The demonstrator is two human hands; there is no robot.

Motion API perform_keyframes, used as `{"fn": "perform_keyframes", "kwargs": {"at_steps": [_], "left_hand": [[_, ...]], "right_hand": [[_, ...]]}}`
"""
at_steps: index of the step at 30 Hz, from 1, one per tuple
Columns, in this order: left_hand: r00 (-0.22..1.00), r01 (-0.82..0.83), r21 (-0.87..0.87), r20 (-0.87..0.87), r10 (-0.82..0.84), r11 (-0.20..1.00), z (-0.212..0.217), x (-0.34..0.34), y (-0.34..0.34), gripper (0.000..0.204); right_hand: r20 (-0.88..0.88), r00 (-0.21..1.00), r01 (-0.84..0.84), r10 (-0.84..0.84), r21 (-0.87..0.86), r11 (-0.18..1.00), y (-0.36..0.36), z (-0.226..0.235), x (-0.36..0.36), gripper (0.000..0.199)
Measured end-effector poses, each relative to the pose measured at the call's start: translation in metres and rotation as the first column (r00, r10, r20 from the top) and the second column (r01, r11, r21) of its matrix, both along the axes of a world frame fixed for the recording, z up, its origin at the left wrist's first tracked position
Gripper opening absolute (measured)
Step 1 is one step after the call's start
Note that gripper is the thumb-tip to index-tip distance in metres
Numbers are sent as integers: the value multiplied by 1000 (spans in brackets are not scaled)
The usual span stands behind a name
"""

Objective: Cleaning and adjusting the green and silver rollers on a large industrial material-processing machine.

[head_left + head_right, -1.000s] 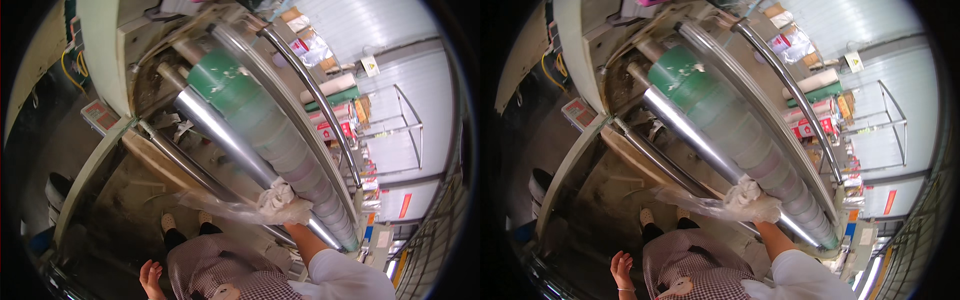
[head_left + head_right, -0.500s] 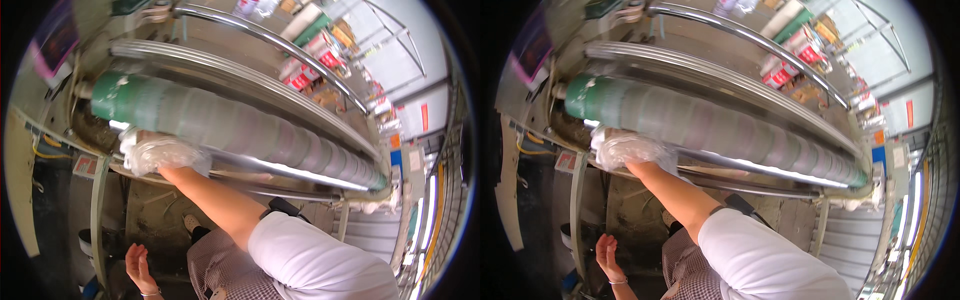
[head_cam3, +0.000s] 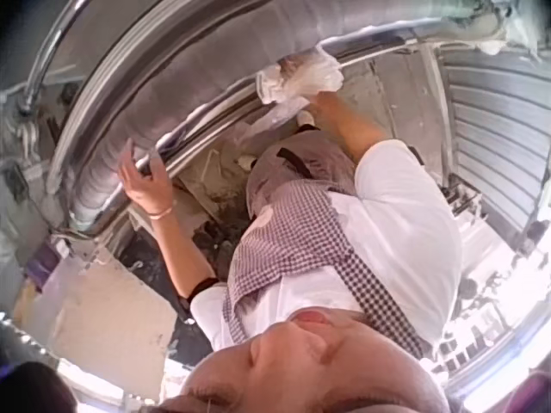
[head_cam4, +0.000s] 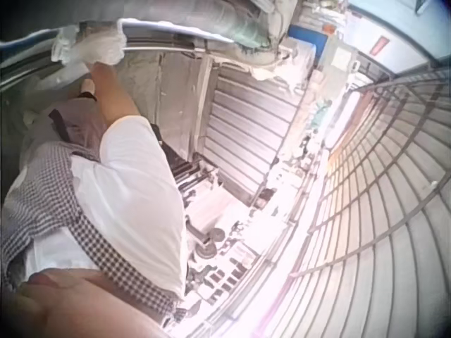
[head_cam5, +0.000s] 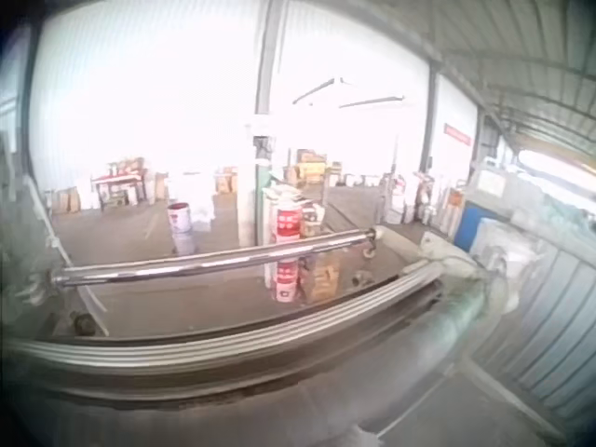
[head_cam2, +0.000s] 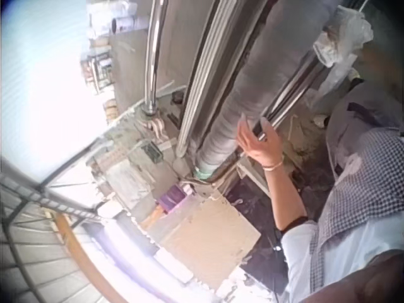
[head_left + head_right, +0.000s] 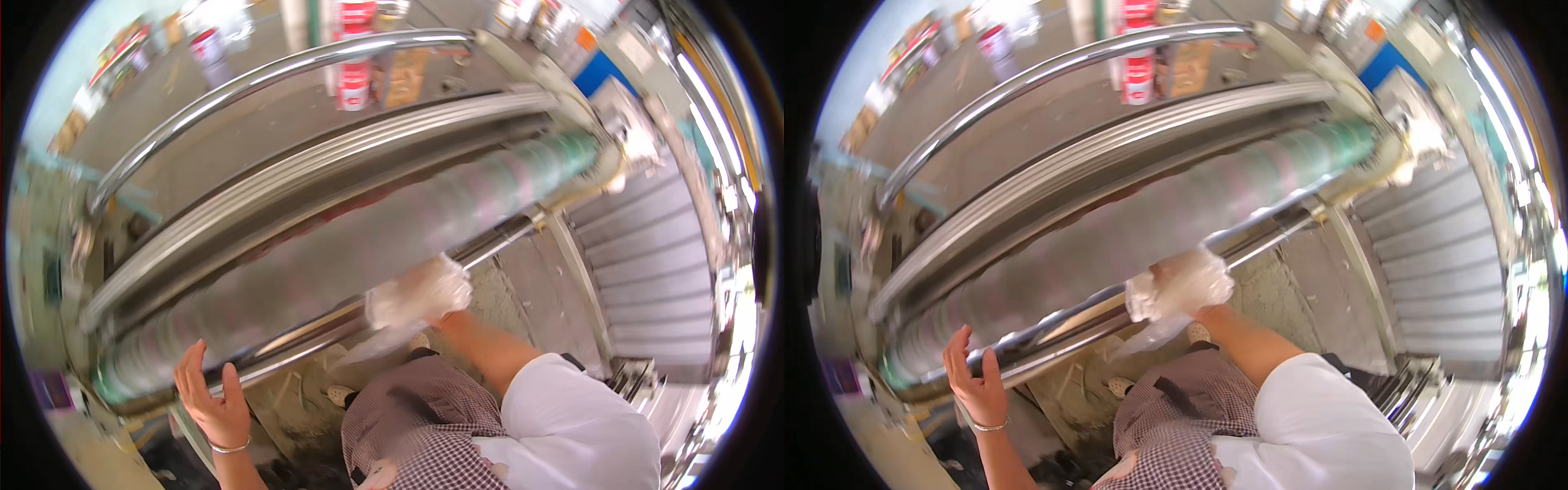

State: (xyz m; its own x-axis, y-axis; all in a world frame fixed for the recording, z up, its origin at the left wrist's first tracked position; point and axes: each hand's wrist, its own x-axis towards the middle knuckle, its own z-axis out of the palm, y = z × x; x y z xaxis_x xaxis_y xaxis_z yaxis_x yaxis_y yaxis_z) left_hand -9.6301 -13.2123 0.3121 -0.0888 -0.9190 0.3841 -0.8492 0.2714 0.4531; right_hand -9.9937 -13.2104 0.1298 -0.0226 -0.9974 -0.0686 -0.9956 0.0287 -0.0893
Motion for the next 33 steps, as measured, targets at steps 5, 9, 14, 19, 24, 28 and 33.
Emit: {"fn": "perform_keyframes", "kwargs": {"at_steps": [5, 9, 14, 19, 24, 28, 33], "left_hand": [[967, 140, -52, 224, -125, 989, -3, -93, -67, 37], [978, 203, 159, 4, -207, 966, -27, -141, -102, 39], [935, 153, 245, 277, -220, 957, -27, -150, -103, 45], [905, 174, 238, 344, -251, 955, -31, -150, -106, 56], [741, 410, 228, 481, -468, 883, -23, -144, -110, 68], [719, 432, 245, 487, -496, 868, -24, -146, -112, 68], [701, 492, 176, 500, -508, 852, -33, -152, -106, 65]], "right_hand": [[-320, 913, 328, -252, 210, 921, -11, 36, -154, 37], [976, 217, 727, -34, -138, 673, -12, 21, -261, 24], [615, 769, 506, -175, -418, 754, 14, 32, -352, 34], [541, 638, 707, -548, -129, 695, 5, -13, -377, 16], [963, 210, 745, 169, -270, 610, 3, -3, -230, 37], [910, 411, 530, 61, -292, 796, 2, -32, -48, 53], [943, 333, 383, -10, -126, 915, 0, -8, 130, 48]]}}
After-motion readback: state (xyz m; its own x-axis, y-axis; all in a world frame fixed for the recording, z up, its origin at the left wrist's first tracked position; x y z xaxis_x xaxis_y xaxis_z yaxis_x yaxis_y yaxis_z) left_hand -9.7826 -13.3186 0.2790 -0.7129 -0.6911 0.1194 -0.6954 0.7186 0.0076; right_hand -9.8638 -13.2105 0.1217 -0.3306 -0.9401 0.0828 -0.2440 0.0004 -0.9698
